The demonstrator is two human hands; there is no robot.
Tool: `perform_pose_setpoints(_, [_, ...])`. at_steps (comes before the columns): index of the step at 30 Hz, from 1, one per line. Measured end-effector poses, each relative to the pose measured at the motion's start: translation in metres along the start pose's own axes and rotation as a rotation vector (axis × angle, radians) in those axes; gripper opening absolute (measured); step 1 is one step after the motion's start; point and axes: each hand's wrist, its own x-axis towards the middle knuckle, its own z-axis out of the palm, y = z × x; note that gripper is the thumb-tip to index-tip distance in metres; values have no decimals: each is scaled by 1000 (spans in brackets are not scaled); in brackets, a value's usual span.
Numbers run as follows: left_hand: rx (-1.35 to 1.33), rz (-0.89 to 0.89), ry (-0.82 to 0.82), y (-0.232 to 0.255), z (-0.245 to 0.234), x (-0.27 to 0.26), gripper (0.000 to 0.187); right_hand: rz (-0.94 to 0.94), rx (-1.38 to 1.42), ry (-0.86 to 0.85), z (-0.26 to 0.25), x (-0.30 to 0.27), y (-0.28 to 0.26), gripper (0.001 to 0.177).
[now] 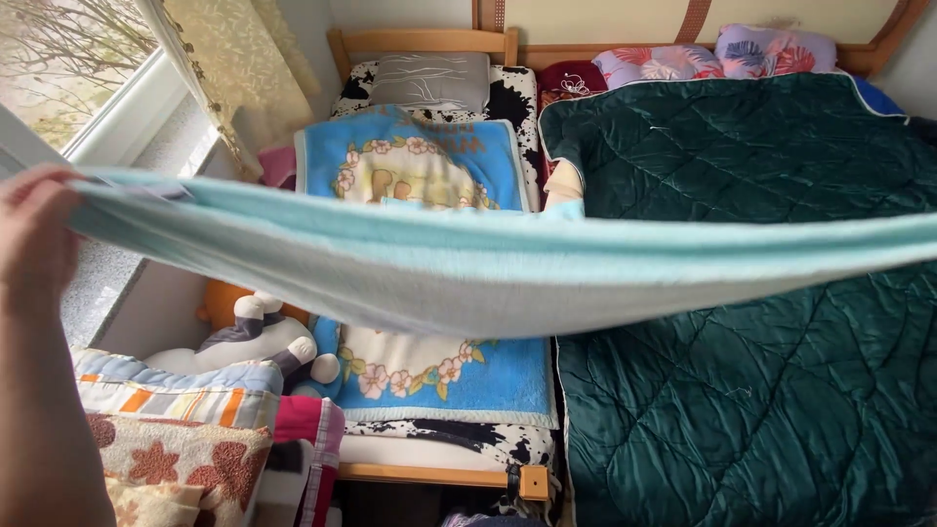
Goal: The person folds three blankets on a bed. They first fold a brown floral blanket, then a beige floral blanket, and finally a light blue blanket. Each blanket is folded neatly and stacked on a pile of other folded linens near the window.
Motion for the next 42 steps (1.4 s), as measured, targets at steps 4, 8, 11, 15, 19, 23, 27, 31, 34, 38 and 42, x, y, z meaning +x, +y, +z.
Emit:
perform_pose_setpoints(4, [381,-324,-236,-9,34,-53,24,4,-10,-10,-4,-5,55,35])
perform_pose_setpoints(8, [607,-518,-447,-42,57,-63,31,16,-20,-16,-48,27,192,36])
perform_pose_setpoints(11, [639,-625,-590,-65,78,-63,23,119,-3,15,7,-1,149,22])
perform_pose_setpoints(15, [808,-680,-623,-97,115,-50,21,195,-67,68,82,-9,88,22])
perform_pose_setpoints(19, [866,-694,-484,-95,165,-27,28,211,-51,153,143,16,65,32])
perform_pose_setpoints(23, [854,-675,-345,-123,200,7,32,77,-111,169,191,53,63,52])
perform_pose_setpoints(27, [745,-648,-177,-188,225,41,28,-82,-273,238,236,106,93,41])
perform_pose_setpoints(31, [732,-625,-74,-243,256,68,27,-106,-389,316,296,142,120,27])
perform_pose_setpoints(34, [717,-687,31,-276,274,81,33,-41,-459,334,341,152,127,23])
perform_pose_setpoints(38, [658,-700,52,-328,285,84,32,33,-559,310,382,171,176,23])
perform_pose_setpoints(42, [797,-461,91,-406,295,71,24,103,-521,356,423,191,226,26])
